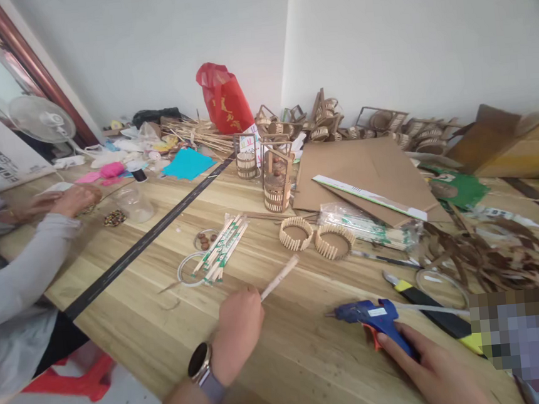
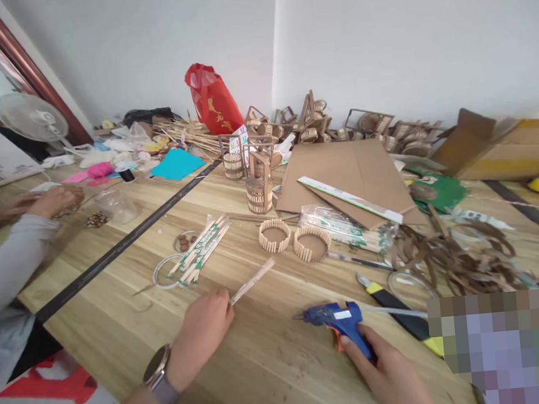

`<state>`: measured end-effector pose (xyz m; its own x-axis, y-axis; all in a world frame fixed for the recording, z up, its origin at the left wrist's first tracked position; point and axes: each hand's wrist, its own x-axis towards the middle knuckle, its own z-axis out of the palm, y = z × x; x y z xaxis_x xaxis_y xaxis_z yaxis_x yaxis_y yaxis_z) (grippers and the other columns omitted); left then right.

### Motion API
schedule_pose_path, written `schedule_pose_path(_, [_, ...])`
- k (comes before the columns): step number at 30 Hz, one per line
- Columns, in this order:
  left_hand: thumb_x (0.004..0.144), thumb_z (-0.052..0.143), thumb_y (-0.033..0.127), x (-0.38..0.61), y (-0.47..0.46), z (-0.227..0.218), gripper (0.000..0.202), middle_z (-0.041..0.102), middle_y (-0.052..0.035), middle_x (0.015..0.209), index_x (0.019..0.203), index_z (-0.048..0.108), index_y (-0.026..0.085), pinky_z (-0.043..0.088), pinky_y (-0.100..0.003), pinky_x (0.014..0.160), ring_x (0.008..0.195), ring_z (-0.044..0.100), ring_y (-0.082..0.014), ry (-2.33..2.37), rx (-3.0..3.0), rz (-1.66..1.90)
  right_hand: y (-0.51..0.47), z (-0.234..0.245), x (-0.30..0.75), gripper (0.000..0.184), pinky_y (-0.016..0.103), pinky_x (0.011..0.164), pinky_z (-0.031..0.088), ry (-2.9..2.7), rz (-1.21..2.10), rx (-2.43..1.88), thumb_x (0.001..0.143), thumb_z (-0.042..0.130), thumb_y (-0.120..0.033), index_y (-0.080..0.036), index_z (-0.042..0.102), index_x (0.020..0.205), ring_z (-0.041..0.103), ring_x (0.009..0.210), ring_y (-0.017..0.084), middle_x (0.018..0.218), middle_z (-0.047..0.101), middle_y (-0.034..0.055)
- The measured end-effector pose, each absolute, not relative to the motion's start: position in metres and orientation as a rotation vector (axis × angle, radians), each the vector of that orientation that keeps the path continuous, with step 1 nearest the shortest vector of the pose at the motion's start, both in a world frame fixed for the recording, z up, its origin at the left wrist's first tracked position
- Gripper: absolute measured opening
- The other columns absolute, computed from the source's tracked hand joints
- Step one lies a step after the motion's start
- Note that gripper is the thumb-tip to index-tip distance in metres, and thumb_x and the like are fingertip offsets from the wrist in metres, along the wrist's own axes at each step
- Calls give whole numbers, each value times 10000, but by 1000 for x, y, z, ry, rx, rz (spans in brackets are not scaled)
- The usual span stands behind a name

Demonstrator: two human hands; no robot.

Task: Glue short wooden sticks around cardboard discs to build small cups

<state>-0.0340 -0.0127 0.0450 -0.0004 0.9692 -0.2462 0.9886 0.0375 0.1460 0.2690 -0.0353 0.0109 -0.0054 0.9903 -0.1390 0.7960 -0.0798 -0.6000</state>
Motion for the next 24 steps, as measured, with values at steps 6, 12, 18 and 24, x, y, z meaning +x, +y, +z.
schedule_pose_path(6, [889, 481, 157, -40, -16, 49, 137, 707, -102, 898, 897, 618, 156, 450, -304, 689, 858, 681, -249, 1941, 2005, 17, -40, 1, 277, 517, 445, 856, 533, -1828, 333, -1844, 791, 472, -632, -191, 724, 885, 683, 924, 331, 936, 748, 155])
schedule_pose_path(12, [957, 375, 219, -21, -47, 72, 177, 667, -41, 847, 938, 549, 193, 390, -263, 639, 773, 623, -187, 1488, 1921, 360, -50, 24, 258, 464, 318, 671, 550, -1749, 691, -1718, 840, 546, -594, -220, 715, 1056, 668, 733, 233, 877, 737, 87])
schedule_pose_path(18, [888, 512, 258, 15, -62, 56, 171, 659, 6, 745, 1027, 605, 225, 347, -244, 594, 696, 603, -175, 1038, 1877, 321, -54, 24, 227, 535, 261, 544, 480, -1085, 1042, -1521, 771, 595, -688, -177, 730, 858, 588, 617, 189, 654, 646, 38])
schedule_pose_path(24, [867, 534, 279, 28, -56, 40, 211, 568, 28, 569, 710, 651, 200, 281, -218, 466, 515, 506, -124, 866, 1756, 264, -51, 25, 233, 595, 206, 402, 312, -629, 924, -1400, 628, 683, -753, -164, 660, 711, 354, 446, 98, 479, 403, -66])
